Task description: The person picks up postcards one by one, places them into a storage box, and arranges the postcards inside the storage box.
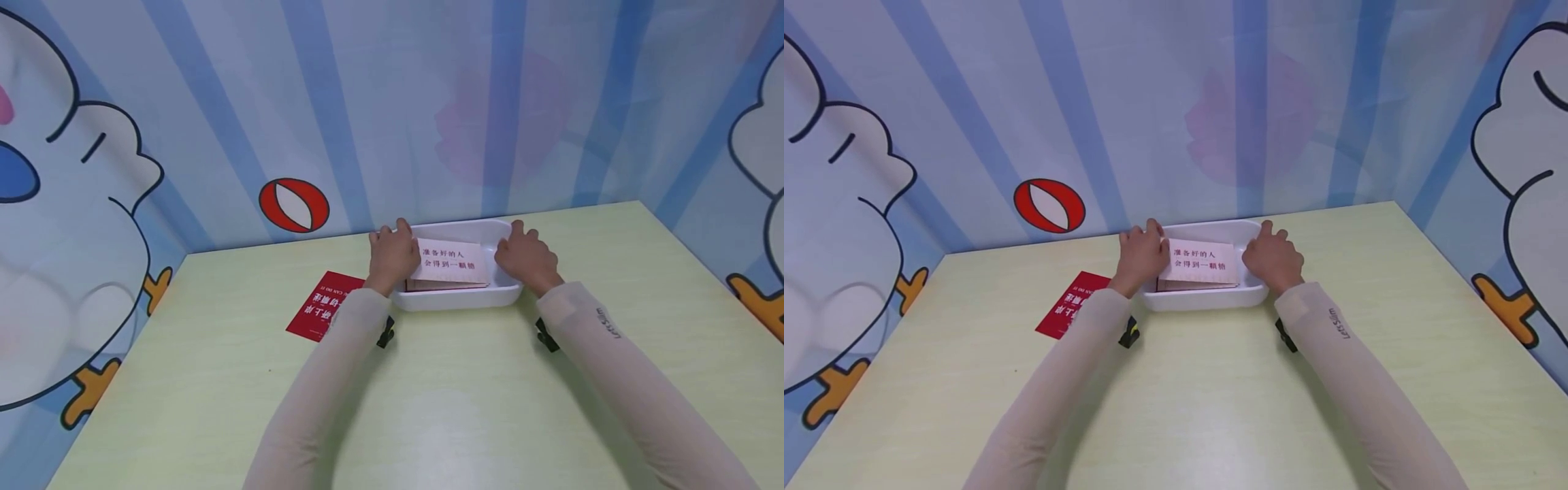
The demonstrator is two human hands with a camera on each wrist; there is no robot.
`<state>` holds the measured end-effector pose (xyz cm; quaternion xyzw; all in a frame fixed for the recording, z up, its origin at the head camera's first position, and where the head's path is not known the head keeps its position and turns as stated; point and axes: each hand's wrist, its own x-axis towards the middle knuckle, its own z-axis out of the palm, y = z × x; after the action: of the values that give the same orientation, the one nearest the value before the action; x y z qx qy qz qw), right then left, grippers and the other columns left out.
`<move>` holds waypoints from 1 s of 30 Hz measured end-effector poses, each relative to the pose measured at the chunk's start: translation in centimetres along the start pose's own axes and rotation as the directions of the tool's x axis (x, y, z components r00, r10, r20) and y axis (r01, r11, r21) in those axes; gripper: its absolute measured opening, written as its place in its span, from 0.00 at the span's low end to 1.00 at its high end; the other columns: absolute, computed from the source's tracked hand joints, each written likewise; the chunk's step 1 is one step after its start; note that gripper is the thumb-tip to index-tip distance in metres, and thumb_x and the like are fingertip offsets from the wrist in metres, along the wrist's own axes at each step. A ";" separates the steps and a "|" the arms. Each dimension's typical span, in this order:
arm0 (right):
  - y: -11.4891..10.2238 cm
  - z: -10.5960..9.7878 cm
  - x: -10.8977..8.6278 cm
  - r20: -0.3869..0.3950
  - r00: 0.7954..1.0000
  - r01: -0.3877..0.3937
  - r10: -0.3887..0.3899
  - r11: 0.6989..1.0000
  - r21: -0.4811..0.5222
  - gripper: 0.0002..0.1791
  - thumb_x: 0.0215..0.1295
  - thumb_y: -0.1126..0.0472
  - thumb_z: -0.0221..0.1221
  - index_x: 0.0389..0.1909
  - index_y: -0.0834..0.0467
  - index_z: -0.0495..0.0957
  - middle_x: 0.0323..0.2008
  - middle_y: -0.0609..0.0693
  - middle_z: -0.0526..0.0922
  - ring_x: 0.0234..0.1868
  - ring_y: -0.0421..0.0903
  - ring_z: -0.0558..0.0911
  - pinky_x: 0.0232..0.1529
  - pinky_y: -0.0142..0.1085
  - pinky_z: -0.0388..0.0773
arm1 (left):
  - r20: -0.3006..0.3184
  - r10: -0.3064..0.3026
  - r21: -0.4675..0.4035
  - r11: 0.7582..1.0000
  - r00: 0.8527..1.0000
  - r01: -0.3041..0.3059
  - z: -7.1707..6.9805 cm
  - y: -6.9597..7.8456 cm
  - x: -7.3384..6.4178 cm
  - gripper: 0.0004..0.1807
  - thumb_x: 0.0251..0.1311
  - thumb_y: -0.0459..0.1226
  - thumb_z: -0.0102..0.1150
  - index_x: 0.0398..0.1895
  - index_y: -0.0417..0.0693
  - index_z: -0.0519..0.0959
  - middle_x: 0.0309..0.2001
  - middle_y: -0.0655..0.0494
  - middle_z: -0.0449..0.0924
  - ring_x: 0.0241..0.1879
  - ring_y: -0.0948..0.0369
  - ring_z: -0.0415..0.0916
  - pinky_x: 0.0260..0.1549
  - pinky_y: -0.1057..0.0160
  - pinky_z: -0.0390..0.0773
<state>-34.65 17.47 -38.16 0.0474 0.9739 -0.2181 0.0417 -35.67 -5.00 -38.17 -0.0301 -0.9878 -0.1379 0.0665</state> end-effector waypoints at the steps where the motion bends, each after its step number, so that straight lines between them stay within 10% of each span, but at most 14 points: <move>1: 0.0 0.0 0.0 0.000 1.000 0.000 0.000 1.000 0.001 0.34 0.76 0.51 0.34 0.75 0.67 0.45 0.60 0.73 0.66 0.54 0.67 0.75 0.55 0.63 0.74 | 0.002 -0.003 0.010 1.000 1.000 0.003 0.0 0.0 0.0 0.25 0.74 0.45 0.46 0.68 0.41 0.63 0.52 0.47 0.81 0.55 0.53 0.71 0.61 0.52 0.61; 30: 0.3 -0.3 0.1 -0.013 1.000 -0.008 0.008 1.000 -0.011 0.34 0.76 0.51 0.36 0.75 0.67 0.45 0.60 0.73 0.66 0.50 0.66 0.75 0.54 0.64 0.75 | 0.014 0.028 0.123 0.992 1.000 -0.030 0.1 0.7 -0.1 0.27 0.71 0.52 0.48 0.62 0.42 0.70 0.49 0.49 0.82 0.55 0.52 0.70 0.61 0.51 0.61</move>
<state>-34.68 17.91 -38.02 0.0525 0.9751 -0.2123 0.0368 -35.49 -4.30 -38.09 -0.0411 -0.9942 -0.0753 0.0644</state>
